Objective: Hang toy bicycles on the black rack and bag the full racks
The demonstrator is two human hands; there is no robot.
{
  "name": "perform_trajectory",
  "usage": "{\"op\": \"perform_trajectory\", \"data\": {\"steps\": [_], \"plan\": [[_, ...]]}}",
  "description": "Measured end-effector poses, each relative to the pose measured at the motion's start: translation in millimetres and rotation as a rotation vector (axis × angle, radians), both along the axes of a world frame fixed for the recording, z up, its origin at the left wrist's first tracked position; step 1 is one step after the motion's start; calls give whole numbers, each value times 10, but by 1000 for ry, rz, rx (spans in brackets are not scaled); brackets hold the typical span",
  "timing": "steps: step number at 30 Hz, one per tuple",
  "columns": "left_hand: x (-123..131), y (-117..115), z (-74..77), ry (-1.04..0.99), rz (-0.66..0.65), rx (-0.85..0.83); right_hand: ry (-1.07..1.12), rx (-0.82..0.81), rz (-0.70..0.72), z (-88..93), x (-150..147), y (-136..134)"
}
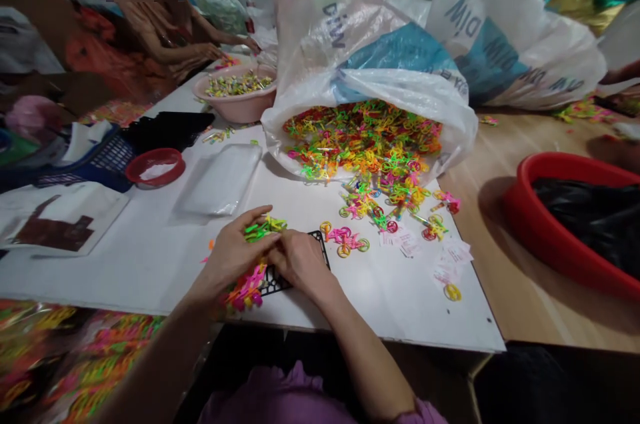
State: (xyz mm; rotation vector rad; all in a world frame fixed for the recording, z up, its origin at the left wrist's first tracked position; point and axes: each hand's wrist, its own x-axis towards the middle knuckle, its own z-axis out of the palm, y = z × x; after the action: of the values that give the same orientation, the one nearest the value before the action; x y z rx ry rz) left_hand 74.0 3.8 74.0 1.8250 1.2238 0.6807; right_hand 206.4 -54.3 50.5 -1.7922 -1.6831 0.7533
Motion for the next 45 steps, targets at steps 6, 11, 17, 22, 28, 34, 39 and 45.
{"op": "perform_trajectory", "data": {"steps": [6, 11, 17, 22, 28, 34, 39, 45], "plan": [[26, -29, 126, -271, 67, -226, 457, -53, 73, 108, 25, -73], [3, -97, 180, -319, -19, -287, 837, -165, 273, 183, 55, -83], [-276, 6, 182, -52, 30, 233, 626, 99, -140, 9, 36, -19], [-368, -80, -149, 345, -162, 538, 398, -49, -206, -617, -144, 68], [-301, -106, -378, 395, -277, 606, 200, 99, -116, -830, -328, 100], [-328, -78, -514, 296, -210, 742, -57, 156, 31, -868, -261, 138], [-320, -72, -537, 311, -236, 839, -247, 39, 93, -802, -349, 204], [-352, -66, -491, 342, -284, 849, -135, 1, 134, -800, -253, 206]]}}
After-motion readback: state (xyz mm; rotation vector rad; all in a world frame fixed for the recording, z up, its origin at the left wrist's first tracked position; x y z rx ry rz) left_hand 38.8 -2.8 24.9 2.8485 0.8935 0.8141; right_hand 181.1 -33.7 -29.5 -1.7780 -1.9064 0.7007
